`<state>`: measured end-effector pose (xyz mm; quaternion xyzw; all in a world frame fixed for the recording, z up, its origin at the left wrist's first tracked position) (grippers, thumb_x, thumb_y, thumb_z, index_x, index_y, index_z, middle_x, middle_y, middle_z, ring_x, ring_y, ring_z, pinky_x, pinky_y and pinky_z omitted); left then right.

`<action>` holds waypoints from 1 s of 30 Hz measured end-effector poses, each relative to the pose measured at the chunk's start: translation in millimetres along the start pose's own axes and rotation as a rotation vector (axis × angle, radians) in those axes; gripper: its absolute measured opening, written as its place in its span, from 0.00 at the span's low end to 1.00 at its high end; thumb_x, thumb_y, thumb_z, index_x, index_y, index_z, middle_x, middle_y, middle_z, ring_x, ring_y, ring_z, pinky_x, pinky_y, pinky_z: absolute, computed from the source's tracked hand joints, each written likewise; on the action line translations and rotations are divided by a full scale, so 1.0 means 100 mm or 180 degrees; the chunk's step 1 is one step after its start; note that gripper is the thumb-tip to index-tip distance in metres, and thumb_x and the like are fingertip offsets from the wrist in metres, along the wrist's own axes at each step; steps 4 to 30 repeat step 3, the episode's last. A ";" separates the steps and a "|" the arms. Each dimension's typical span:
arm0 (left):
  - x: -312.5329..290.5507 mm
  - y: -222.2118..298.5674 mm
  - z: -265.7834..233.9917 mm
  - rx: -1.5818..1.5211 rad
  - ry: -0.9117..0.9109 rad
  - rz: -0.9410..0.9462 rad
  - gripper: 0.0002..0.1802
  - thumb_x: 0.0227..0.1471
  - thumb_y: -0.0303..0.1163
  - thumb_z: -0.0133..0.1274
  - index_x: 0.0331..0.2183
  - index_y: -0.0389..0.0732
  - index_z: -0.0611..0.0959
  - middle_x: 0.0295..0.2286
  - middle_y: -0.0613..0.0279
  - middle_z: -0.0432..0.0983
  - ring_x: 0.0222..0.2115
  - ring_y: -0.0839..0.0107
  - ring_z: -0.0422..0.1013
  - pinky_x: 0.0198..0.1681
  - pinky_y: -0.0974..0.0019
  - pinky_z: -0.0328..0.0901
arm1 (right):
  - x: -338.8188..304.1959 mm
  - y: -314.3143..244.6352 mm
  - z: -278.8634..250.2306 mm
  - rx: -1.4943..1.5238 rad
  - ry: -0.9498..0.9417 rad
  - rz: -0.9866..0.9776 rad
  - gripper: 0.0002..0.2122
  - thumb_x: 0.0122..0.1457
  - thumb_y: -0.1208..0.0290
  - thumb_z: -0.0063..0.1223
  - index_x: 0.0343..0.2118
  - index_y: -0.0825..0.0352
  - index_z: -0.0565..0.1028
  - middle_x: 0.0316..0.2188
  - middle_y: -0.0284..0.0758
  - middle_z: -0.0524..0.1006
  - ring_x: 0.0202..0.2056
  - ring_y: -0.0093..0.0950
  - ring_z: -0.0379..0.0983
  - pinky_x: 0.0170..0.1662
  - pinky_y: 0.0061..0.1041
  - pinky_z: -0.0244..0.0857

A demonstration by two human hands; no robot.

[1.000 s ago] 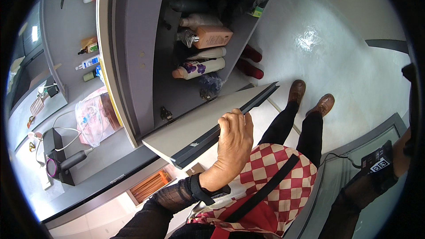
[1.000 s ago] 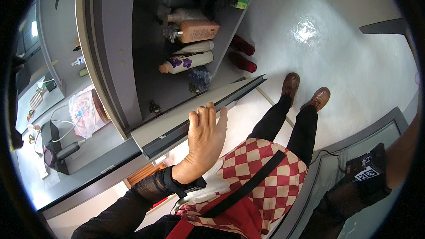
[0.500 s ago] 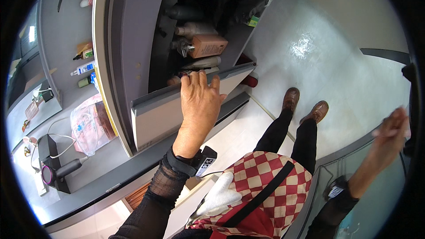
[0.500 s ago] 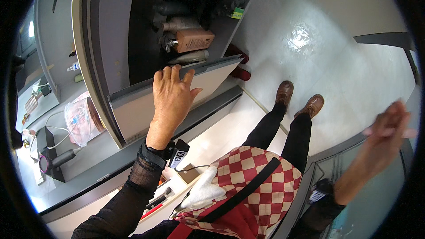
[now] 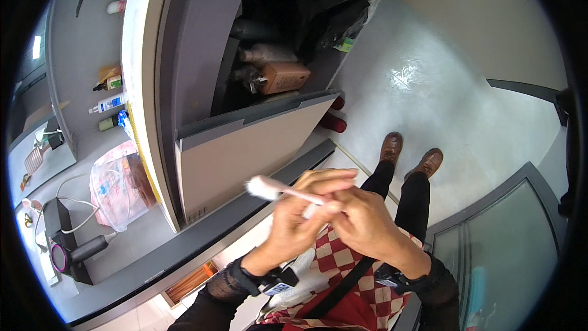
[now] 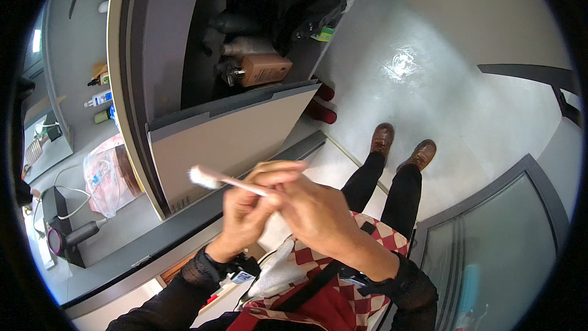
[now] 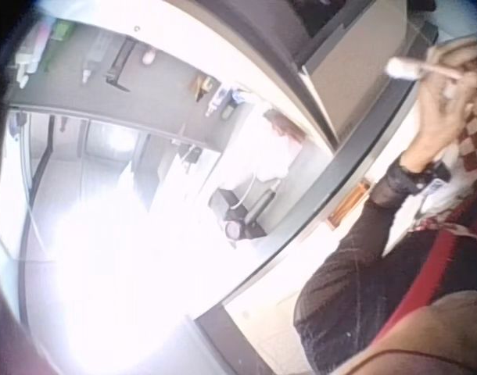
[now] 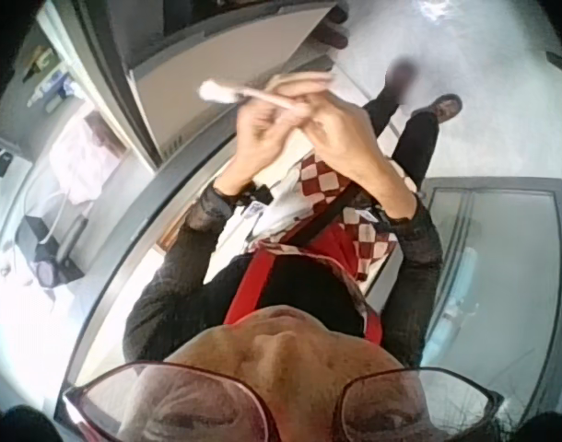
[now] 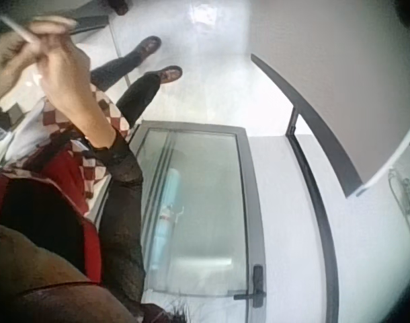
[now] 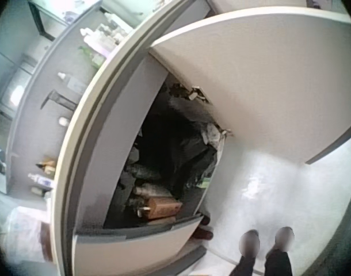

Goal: The person cleans a bathroom sink using a cloth and toothbrush. They wipe the sink basin and countertop, rinse the cloth, and scrub the sink with a toothbrush. The person also moves items on the counter and opens a cabinet.

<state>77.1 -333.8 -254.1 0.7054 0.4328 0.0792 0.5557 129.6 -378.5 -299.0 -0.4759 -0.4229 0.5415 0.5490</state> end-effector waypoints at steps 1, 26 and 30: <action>-0.02 0.12 -0.13 0.0117 0.0010 0.0271 0.12 0.56 0.35 0.48 0.34 0.36 0.80 0.45 0.49 0.72 0.48 0.59 0.66 0.51 0.57 0.62 | 0.09 -0.14 0.06 -0.0103 -0.0033 -0.0201 0.14 0.53 0.69 0.56 0.42 0.64 0.71 0.37 0.41 0.74 0.33 0.41 0.75 0.33 0.33 0.71; -0.09 0.27 -0.31 -0.0099 0.0151 0.0269 0.13 0.57 0.36 0.47 0.37 0.37 0.79 0.44 0.48 0.73 0.49 0.55 0.66 0.51 0.54 0.61 | 0.29 -0.40 0.13 -0.0314 -0.0461 -0.0552 0.20 0.52 0.67 0.57 0.48 0.61 0.68 0.44 0.39 0.72 0.47 0.34 0.70 0.43 0.29 0.69; -0.09 0.27 -0.31 -0.0099 0.0151 0.0269 0.13 0.57 0.36 0.47 0.37 0.37 0.79 0.44 0.48 0.73 0.49 0.55 0.66 0.51 0.54 0.61 | 0.29 -0.40 0.13 -0.0314 -0.0461 -0.0552 0.20 0.52 0.67 0.57 0.48 0.61 0.68 0.44 0.39 0.72 0.47 0.34 0.70 0.43 0.29 0.69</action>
Point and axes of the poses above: each hand's wrist, its own x-axis towards the middle knuckle, its own z-axis out of the palm, y = z × x, the point moved 10 cm from there along x, towards the middle knuckle
